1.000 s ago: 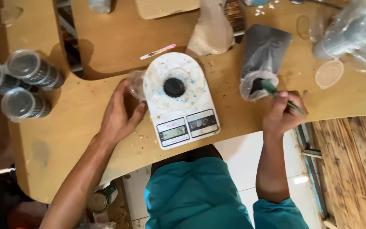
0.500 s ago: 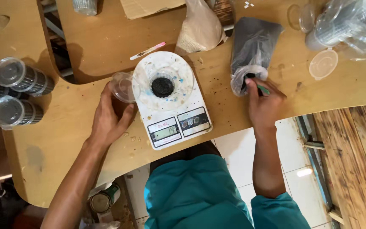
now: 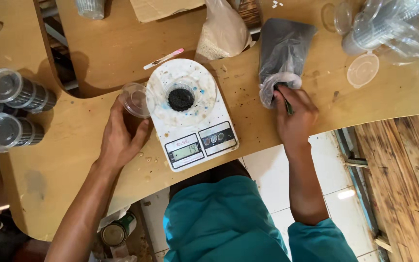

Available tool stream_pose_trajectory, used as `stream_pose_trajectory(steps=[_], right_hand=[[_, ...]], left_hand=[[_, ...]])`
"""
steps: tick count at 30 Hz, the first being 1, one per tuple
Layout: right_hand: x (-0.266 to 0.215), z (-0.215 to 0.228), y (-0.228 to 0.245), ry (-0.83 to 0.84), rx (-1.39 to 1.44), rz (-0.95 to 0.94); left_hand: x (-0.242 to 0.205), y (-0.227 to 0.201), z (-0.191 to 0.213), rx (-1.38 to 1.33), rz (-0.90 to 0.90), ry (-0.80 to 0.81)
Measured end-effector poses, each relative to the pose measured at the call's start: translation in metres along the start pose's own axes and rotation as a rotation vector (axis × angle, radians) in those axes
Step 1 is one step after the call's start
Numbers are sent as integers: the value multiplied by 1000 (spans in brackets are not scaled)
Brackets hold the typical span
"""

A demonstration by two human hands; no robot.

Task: The person scoops dark granular material from a plastic bag into a small clear plastic cup placed on a digital scale. They adjust the amount until the target weight is reached, then seal the cup with a lid and set it aside. The process is repeated with a second cup.

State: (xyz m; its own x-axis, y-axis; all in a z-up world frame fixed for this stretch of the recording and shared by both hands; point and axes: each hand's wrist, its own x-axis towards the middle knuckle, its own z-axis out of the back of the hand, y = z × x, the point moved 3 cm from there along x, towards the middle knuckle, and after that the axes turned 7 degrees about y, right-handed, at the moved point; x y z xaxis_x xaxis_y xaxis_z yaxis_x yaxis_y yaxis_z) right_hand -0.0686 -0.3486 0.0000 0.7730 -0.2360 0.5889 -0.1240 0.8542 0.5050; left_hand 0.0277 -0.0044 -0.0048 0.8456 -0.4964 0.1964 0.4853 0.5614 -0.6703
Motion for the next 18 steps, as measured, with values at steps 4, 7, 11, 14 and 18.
stream_pose_trajectory(steps=[4,7,11,14,18], right_hand=[[-2,2,2,-11,-4,12],[-5,2,1,-28,-2,16],[-6,5,4,-48,11,51],[-4,9,14,-37,55,60],[-16,11,12,-53,85,70]], left_hand=[[0,3,-1,3,-17,-4],[-1,5,-1,3,-16,-13],[0,0,0,2,-29,-22],[2,-5,3,8,-53,-15],[0,0,3,7,-41,-24]])
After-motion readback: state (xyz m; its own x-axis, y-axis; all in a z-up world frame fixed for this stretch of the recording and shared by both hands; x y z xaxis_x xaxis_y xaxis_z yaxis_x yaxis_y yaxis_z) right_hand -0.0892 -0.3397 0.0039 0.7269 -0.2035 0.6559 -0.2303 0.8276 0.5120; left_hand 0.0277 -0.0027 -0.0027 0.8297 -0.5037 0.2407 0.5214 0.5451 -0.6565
